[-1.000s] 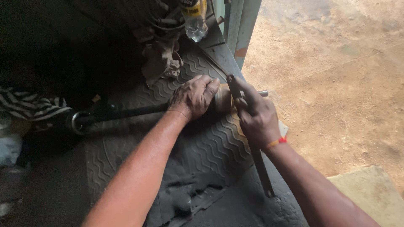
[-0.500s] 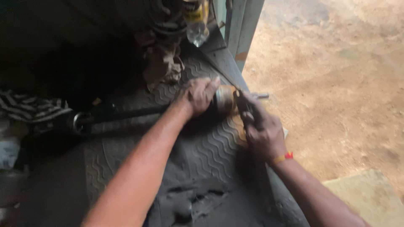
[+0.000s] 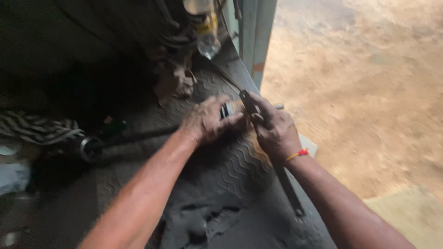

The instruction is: The person uses a flat metal bar to scrape and clean the surface of a cylindrical mechanical component attached to a long shaft. They repeatedly rotate the component and scrape different sections, then wipe the area with a cloth. The task appears to be cleaning or removing residue from the part.

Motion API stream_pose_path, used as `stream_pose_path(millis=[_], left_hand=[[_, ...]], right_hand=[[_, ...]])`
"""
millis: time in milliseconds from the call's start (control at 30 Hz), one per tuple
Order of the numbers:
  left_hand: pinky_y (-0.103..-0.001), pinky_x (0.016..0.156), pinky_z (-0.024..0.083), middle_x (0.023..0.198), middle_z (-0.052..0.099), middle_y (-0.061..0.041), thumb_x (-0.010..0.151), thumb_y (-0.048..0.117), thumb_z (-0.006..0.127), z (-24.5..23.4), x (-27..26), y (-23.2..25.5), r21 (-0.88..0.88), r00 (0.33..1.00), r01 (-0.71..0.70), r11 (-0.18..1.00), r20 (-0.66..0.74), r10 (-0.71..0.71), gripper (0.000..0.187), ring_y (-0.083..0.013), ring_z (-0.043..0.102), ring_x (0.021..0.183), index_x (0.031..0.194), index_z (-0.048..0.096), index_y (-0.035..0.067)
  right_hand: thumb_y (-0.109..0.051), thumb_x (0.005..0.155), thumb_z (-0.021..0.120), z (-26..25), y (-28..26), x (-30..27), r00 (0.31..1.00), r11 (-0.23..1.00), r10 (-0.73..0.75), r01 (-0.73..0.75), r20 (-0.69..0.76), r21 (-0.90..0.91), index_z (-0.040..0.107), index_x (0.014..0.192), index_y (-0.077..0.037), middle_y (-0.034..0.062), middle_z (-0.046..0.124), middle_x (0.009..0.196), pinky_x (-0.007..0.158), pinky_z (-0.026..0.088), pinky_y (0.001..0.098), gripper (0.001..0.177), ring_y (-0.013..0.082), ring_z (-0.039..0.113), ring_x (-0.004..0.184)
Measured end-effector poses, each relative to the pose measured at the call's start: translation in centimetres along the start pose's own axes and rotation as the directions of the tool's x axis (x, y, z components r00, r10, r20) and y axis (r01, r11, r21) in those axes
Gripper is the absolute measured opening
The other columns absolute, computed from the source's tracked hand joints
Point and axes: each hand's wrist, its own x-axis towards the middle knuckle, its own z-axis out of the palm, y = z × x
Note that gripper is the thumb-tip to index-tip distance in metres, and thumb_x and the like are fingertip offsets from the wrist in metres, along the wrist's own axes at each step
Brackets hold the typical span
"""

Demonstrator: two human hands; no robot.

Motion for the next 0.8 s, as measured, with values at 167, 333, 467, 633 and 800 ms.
stream_pose_path(millis=[167, 333, 467, 633, 800], left_hand=[[-0.056, 0.087, 0.049, 0.114, 0.064, -0.021, 0.090, 0.067, 0.054, 1.4, -0.9, -0.2, 0.021, 0.989, -0.044, 0.999, -0.142, 0.047, 0.062, -0.0458, 0.063, 0.105, 0.125, 0.061, 0.016], [-0.056, 0.082, 0.052, 0.112, 0.069, -0.014, 0.098, 0.055, 0.049, 1.8, -0.8, 1.1, -0.083, 0.920, 0.043, 0.996, -0.384, -0.072, 0.043, -0.0453, 0.067, 0.099, 0.109, 0.065, 0.016], [-0.056, 0.082, 0.053, 0.108, 0.070, -0.013, 0.099, 0.055, 0.048, 2.1, -0.7, 1.3, -0.096, 0.903, 0.054, 0.994, -0.420, -0.089, 0.041, -0.0441, 0.068, 0.097, 0.105, 0.067, 0.020], [-0.056, 0.080, 0.052, 0.107, 0.071, -0.014, 0.097, 0.056, 0.048, 2.3, -0.4, 1.0, -0.098, 0.905, 0.047, 0.994, -0.416, -0.084, 0.043, -0.0448, 0.067, 0.095, 0.104, 0.068, 0.019], [-0.056, 0.082, 0.052, 0.103, 0.072, -0.020, 0.100, 0.056, 0.042, 1.4, 1.7, -0.1, -0.172, 0.925, 0.051, 0.984, -0.363, -0.111, 0.051, -0.0467, 0.066, 0.099, 0.099, 0.070, 0.013]], right_hand=[[-0.004, 0.089, 0.058, -1.1, 0.4, 0.1, 0.983, 0.980, 0.153, -0.163, 0.098, 0.111, 0.060, 0.140, -0.020, 0.0126, 0.079, 0.107, 0.076, 0.061, 0.0367, 0.053, 0.0270, 0.081, 0.088], [-0.003, 0.089, 0.061, -0.1, 0.5, 1.1, 1.000, 0.996, 0.002, -0.004, 0.018, 0.089, 0.061, 0.138, -0.013, 0.0162, 0.076, 0.116, 0.082, 0.059, 0.0376, 0.049, 0.0289, 0.076, 0.103], [-0.006, 0.092, 0.064, 0.1, 1.0, 1.6, 0.996, 0.996, 0.093, -0.093, 0.011, -0.004, 0.061, 0.138, -0.016, 0.0178, 0.075, 0.111, 0.081, 0.059, 0.0384, 0.047, 0.0318, 0.077, 0.096], [0.000, 0.093, 0.060, 0.0, 0.9, -2.6, 0.970, 0.975, -0.219, 0.213, -0.107, -0.064, 0.054, 0.145, -0.012, 0.0213, 0.072, 0.120, 0.081, 0.057, 0.0431, 0.054, 0.0404, 0.071, 0.099], [-0.001, 0.093, 0.060, -0.1, 0.2, 1.3, 0.998, 0.996, -0.062, 0.063, -0.023, 0.059, 0.057, 0.142, -0.016, 0.0165, 0.077, 0.108, 0.078, 0.060, 0.0404, 0.052, 0.0348, 0.078, 0.092]])
